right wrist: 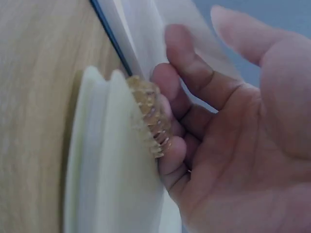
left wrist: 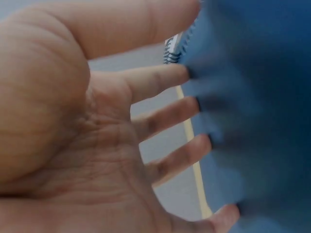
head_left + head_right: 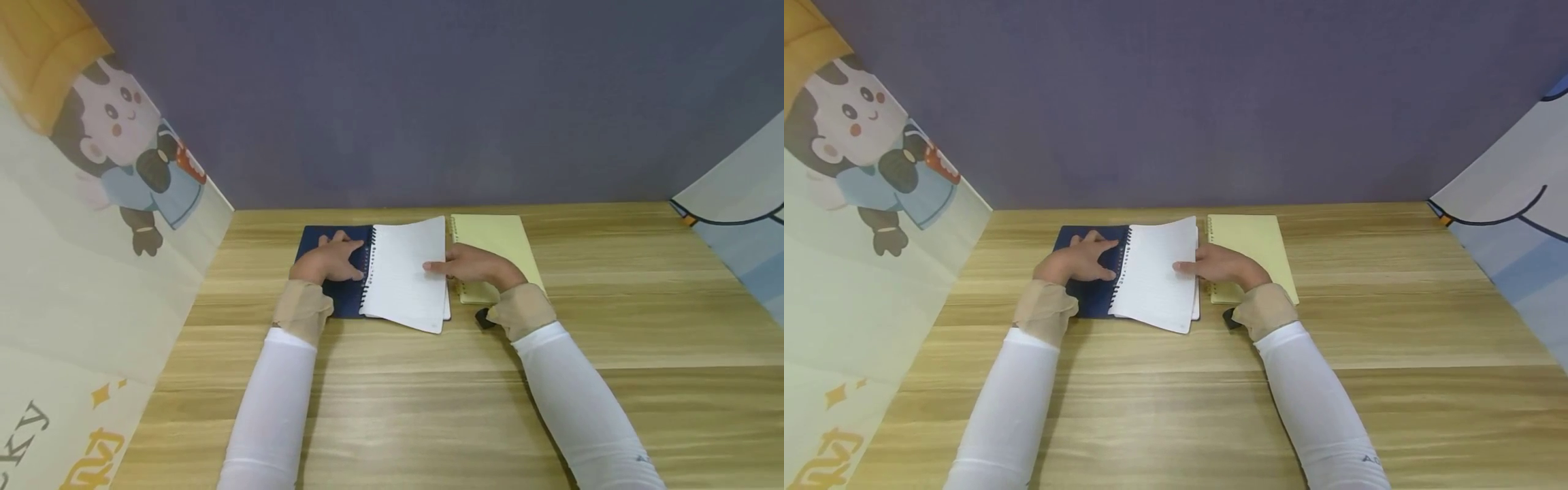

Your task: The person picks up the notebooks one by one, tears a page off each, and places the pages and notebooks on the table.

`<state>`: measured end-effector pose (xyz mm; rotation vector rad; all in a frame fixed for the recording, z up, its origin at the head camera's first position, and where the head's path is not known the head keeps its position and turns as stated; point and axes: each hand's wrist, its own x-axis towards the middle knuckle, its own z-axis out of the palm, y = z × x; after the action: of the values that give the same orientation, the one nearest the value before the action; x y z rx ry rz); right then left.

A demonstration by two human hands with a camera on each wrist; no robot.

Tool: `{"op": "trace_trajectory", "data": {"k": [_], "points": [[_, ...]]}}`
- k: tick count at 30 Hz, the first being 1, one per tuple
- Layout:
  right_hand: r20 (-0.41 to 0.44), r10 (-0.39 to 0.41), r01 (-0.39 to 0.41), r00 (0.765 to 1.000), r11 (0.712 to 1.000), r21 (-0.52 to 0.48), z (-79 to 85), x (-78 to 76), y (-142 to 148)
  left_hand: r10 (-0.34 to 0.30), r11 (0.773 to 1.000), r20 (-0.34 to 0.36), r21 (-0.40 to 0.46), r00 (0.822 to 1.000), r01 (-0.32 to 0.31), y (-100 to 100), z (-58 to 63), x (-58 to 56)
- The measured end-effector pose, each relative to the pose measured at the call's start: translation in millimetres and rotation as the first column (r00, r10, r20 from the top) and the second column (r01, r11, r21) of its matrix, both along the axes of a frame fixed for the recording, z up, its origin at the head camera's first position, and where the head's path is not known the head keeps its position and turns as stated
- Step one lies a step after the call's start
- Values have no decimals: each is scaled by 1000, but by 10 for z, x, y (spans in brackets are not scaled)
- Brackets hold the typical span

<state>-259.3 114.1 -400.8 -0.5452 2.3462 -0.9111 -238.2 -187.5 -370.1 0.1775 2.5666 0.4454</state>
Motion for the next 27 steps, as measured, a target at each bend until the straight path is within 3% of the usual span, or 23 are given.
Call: {"op": "trace_trajectory", "data": {"k": [7,15,21,23,27], "points": [[-147,23,-12,989,997,71,57,60,-54,-10,1000,23,4,1000,10,-2,15,11],[-226,142,-123,964,988,97,123,266,-220,1,1000,50,-25,999,0,18,32,22],[-327,209,-158,922,972,175,147,443,-266,2,999,60,-45,998,0,44,32,17],[-336,227,-165,914,965,202,142,493,-267,1,999,63,-52,998,2,47,33,11],[-273,239,-187,932,961,205,130,570,-262,-5,998,57,-65,998,8,44,40,7]]}}
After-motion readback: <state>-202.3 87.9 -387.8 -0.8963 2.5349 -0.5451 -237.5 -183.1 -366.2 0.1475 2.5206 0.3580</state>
